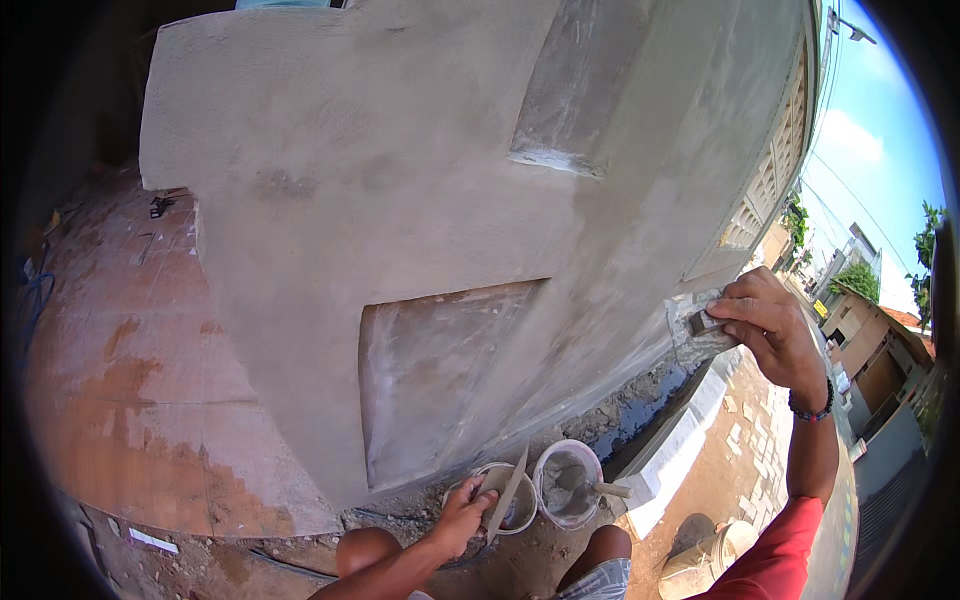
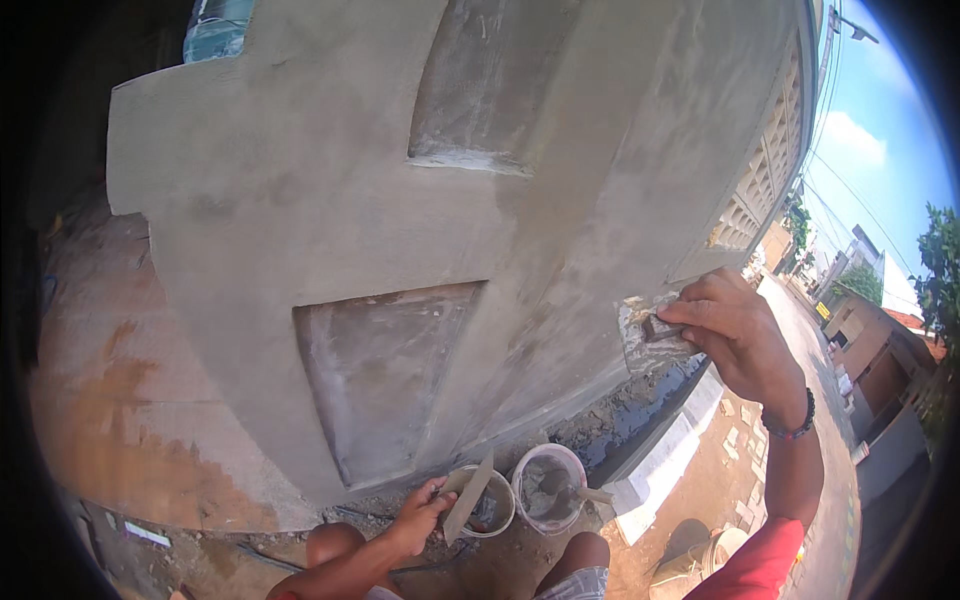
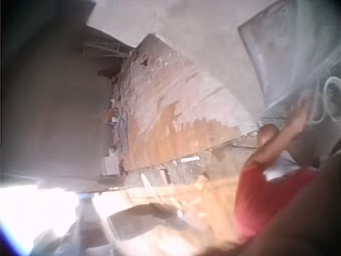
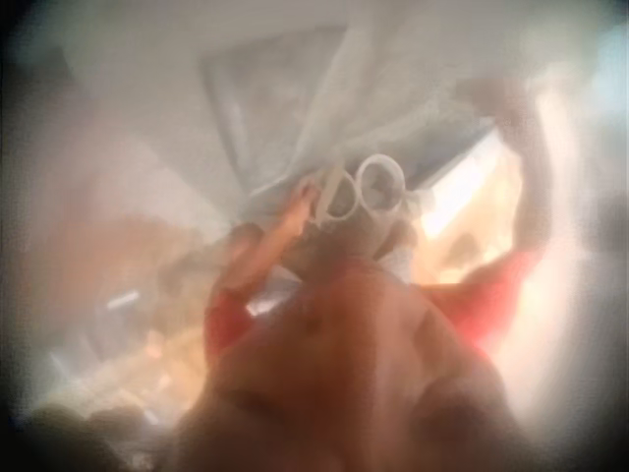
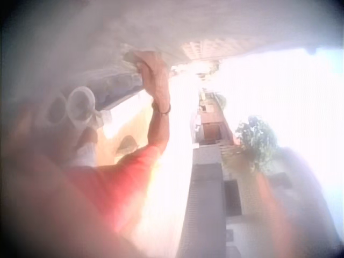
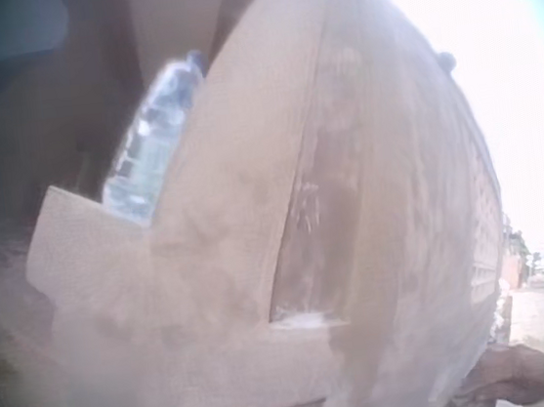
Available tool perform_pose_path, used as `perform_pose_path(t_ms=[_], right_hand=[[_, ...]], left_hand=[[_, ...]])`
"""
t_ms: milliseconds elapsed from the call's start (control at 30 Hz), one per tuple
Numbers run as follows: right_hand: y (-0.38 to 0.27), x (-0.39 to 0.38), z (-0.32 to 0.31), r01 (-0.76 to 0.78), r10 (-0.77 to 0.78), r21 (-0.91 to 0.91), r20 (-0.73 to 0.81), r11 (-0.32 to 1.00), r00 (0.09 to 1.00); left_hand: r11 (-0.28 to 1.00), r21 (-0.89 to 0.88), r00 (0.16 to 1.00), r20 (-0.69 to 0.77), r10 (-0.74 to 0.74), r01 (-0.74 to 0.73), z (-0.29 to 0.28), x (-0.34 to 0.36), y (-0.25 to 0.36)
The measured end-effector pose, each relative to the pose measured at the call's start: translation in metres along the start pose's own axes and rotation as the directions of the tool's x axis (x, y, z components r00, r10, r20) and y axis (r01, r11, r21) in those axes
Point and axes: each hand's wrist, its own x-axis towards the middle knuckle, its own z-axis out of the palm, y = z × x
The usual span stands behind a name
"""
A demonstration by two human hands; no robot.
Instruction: The person scoops cement from a bucket with a trowel and applies it to a wall, smoothing the surface with a float. The person works on different sections of the wall, repeatedly applying and smoothing the cement.
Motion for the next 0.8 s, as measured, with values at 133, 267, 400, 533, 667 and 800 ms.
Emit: perform_pose_path(t_ms=[133,267,400,533,667,800], right_hand=[[-0.049,0.098,-0.070,0.285,-0.263,-0.290,0.112,0.914,0.958],[-0.067,0.152,-0.087,0.401,-0.307,-0.371,0.287,0.838,0.907],[-0.074,0.180,-0.081,0.463,-0.304,-0.442,0.385,0.768,0.872],[-0.076,0.193,-0.071,0.500,-0.306,-0.425,0.447,0.754,0.841],[-0.074,0.199,-0.065,0.516,-0.306,-0.413,0.475,0.750,0.825],[-0.072,0.206,-0.063,0.518,-0.297,-0.409,0.492,0.751,0.818]], left_hand=[[1.000,0.003,0.998,0.065,0.025,-0.025,-0.007,0.029,-0.017],[0.992,0.119,0.987,0.161,0.017,-0.037,0.004,0.026,-0.004],[0.987,0.157,0.990,0.138,0.010,-0.032,-0.002,0.031,-0.001],[0.982,0.147,0.989,0.106,0.103,-0.118,-0.017,0.037,-0.001],[0.992,0.109,0.990,0.133,0.044,-0.059,-0.015,0.032,0.011],[0.988,0.096,0.988,0.115,0.107,-0.118,-0.018,0.036,0.008]])
